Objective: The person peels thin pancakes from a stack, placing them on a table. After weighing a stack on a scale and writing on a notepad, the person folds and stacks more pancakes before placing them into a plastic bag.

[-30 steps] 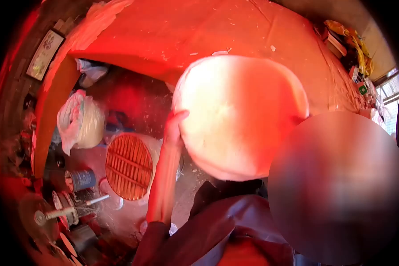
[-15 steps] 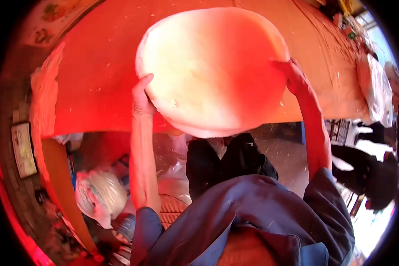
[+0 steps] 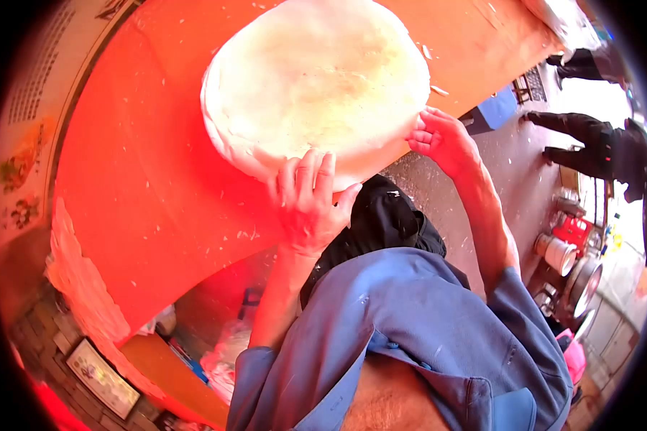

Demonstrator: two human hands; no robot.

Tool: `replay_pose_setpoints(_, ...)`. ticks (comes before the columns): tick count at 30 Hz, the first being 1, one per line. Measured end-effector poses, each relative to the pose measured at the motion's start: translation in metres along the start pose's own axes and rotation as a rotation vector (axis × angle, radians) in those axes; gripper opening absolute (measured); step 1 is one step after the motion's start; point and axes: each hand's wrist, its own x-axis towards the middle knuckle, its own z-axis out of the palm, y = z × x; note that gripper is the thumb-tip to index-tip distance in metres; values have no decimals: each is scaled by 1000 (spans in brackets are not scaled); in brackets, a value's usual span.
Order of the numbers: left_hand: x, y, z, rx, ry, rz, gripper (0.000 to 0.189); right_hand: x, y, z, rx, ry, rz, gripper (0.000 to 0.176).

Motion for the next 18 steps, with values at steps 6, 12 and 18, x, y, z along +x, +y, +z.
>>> replay_pose_setpoints(6, 19, 6, 10, -36, -113, 141, 86, 9, 13, 6, 149, -129, 20, 29)
replay_pose_setpoints(12, 37, 24, 23, -87, -128, 149, 86, 8, 9, 44, -116, -82, -167, 50)
replay_pose_setpoints(18, 57, 34, 28, -170, -132, 104, 90, 16, 14, 43, 352, -337, -51, 60)
